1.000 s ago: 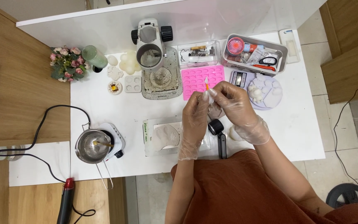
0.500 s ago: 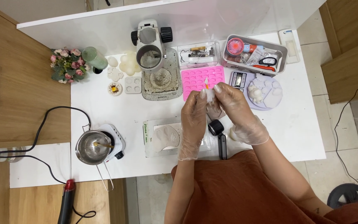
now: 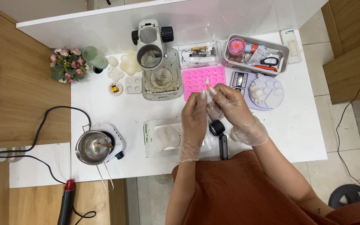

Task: Decorating a wax flower component by applying melted wax with a small brush.

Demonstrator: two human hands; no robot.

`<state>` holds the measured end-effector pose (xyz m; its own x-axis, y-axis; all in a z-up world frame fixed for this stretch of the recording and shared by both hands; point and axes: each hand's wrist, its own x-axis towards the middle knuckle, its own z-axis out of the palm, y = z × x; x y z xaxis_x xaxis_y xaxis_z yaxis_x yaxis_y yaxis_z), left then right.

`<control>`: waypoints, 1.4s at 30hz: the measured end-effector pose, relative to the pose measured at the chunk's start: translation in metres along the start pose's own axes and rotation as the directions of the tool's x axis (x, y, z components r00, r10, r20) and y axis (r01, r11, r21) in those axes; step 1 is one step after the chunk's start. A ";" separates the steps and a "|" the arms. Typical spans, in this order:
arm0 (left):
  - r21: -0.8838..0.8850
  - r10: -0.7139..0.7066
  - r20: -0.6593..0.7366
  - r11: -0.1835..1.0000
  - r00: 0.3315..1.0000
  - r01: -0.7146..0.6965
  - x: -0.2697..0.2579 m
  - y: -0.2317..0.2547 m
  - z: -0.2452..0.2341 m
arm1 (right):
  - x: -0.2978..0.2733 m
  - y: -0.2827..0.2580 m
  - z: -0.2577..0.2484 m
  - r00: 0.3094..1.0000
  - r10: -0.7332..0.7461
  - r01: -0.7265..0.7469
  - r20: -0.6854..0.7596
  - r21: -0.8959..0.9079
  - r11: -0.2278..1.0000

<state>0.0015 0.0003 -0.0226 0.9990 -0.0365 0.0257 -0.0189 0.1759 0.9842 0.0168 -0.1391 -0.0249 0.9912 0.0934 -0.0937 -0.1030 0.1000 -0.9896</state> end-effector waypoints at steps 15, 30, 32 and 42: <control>-0.287 -0.265 -0.448 0.947 0.854 0.144 -0.028 0.025 -0.036 | 0.006 -0.013 0.007 0.870 0.333 -0.490 0.364 0.567 0.662; -0.259 -0.127 -0.810 0.953 0.573 -0.155 -0.145 0.015 -0.128 | 0.060 0.048 0.199 0.379 0.584 -0.916 0.718 0.204 0.345; -0.166 -0.018 -0.838 0.961 0.546 -0.222 -0.157 0.011 -0.146 | 0.067 0.049 0.244 0.358 0.654 -0.926 0.666 0.165 0.339; -0.203 -0.019 -0.881 0.918 0.472 -0.341 -0.186 -0.002 -0.204 | 0.084 0.075 0.363 0.430 0.588 0.803 0.685 0.007 -0.596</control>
<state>-0.1764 0.2075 -0.0650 0.5078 0.8463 -0.1613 -0.3495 0.3735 0.8593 0.0618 0.2354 -0.0672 0.3091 0.7772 -0.5481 0.8567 0.0227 0.5153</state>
